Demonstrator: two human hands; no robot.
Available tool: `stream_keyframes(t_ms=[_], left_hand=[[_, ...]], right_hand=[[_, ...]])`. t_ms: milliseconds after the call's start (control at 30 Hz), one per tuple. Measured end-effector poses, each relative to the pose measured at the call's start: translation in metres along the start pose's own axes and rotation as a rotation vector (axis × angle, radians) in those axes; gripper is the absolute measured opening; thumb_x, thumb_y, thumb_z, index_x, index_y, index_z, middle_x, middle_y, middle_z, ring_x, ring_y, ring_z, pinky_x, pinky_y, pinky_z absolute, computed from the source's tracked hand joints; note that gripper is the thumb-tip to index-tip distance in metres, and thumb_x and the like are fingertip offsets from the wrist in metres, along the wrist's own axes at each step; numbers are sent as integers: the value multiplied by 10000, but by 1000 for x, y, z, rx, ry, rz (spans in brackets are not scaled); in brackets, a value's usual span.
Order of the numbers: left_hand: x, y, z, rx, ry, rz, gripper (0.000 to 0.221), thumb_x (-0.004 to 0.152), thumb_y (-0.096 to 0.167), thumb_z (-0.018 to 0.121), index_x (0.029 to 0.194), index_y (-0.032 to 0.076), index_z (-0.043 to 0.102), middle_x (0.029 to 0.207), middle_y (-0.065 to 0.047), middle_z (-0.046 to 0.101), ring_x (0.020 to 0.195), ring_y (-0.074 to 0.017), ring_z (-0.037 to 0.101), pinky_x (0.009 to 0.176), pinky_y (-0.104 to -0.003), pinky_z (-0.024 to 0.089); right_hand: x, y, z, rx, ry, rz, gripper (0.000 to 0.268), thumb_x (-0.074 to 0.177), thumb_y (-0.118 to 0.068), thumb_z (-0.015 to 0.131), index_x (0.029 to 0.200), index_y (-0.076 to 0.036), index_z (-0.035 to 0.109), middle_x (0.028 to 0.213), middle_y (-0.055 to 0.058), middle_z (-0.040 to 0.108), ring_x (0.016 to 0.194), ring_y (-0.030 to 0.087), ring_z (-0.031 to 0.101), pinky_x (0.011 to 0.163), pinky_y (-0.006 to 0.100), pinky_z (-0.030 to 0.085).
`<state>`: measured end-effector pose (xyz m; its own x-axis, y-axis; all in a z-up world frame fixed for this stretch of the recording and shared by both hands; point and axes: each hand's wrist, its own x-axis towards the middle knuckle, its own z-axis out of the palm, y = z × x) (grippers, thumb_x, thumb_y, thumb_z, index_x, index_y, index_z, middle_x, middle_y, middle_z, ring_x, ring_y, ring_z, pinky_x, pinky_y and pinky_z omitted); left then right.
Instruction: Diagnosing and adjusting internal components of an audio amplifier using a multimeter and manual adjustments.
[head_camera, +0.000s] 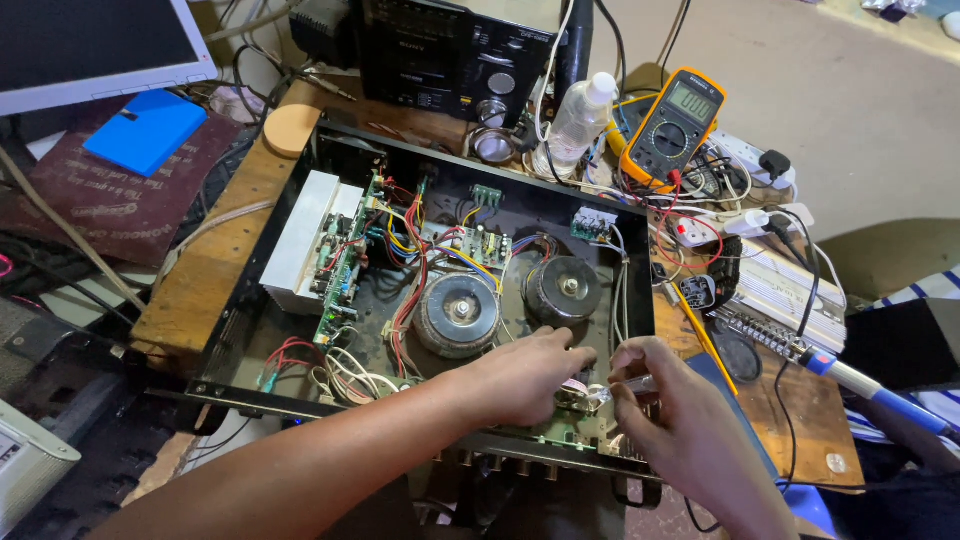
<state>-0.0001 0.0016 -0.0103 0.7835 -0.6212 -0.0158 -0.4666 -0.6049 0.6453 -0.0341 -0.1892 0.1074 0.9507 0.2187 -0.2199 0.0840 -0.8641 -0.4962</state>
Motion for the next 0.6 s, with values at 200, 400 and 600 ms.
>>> stream_keyframes(t_ms=[200, 400, 600], left_hand=[[-4, 2, -4, -17, -11, -4, 604, 801, -80, 564, 1389, 60, 551, 1116, -208, 551, 1101, -442, 585, 767, -604, 519], [-3, 0, -2, -22, 11, 13, 589, 789, -60, 554, 1363, 72, 559, 1102, -207, 552, 1099, -446, 580, 795, -608, 514], [-3, 2, -3, -42, 7, -2, 591, 823, -44, 563, 1399, 83, 562, 1092, -194, 550, 1083, -429, 581, 783, -591, 513]], right_hand=[[3, 1, 5, -36, 26, -19, 181, 964, -247, 705, 1131, -267, 640, 987, -89, 794, 643, 131, 765, 662, 303, 555], [11, 26, 21, -98, 94, -200, 187, 956, -221, 680, 1136, -255, 639, 870, -30, 755, 633, 177, 709, 655, 354, 532], [13, 24, 25, -258, 123, -304, 262, 1000, -302, 645, 1238, -199, 605, 1123, 36, 752, 707, 237, 808, 634, 462, 544]])
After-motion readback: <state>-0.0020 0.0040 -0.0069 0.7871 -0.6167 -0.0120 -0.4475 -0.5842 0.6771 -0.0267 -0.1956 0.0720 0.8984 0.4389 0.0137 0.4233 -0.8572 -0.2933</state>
